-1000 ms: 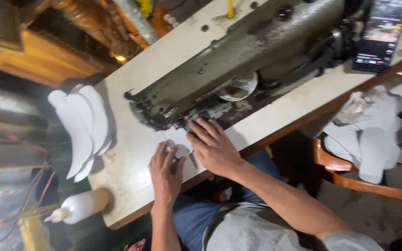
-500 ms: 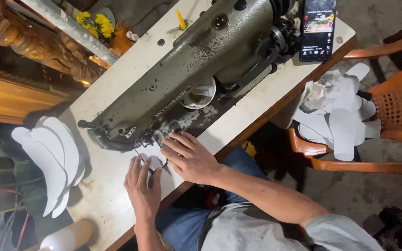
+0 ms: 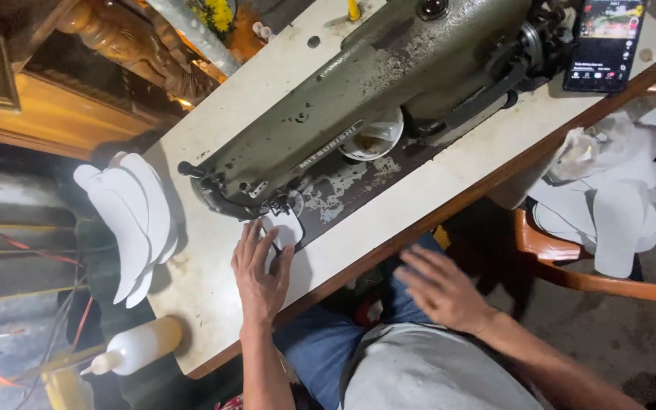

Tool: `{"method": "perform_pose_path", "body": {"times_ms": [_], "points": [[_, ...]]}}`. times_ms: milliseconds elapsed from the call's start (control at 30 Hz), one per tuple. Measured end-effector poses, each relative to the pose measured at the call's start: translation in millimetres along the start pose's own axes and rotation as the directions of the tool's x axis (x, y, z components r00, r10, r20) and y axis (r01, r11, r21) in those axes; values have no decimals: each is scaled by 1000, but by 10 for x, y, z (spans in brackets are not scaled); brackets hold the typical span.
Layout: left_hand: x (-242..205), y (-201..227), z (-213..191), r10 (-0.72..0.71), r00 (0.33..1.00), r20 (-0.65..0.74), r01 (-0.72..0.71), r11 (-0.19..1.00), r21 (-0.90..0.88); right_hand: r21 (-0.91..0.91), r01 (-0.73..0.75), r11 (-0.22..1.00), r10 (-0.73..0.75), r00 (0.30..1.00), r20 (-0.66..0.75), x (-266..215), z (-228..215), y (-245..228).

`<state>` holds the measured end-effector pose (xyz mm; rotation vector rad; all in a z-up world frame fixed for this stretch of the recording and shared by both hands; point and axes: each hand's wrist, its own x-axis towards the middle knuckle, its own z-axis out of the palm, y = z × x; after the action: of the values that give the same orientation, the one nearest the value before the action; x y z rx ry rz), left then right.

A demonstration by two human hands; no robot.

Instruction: Positioning shoe components at a stitching station and applying adhesive from a squeeze bottle to the edges of the parts.

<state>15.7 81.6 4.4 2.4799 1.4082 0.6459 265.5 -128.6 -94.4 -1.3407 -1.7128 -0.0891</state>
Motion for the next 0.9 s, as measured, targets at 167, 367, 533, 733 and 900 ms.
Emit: {"method": "perform_pose_path", "body": {"times_ms": [167, 367, 533, 733, 900], "points": [[93, -86, 88, 182, 975, -129, -202, 964, -172, -269, -395, 878, 407, 913, -12, -635, -332, 539], [79, -209, 86, 338, 941, -27, -339, 938, -66, -401, -567, 719, 627, 779, 24, -1066, -799, 1094], [-15, -192, 181, 154, 987, 47, -156, 987, 29, -411, -806, 426, 869, 491, -61, -1404, -1046, 1595], [31, -277, 322, 186, 982, -13, -186, 983, -6, -429, -887, 170, 948, 266, -175, -3185, -1242, 2776], [76, -490, 327, 258, 962, -92, -259, 966, -2, -630, -756, -178, 905, 127, -407, -3429, -1317, 3054]]}}
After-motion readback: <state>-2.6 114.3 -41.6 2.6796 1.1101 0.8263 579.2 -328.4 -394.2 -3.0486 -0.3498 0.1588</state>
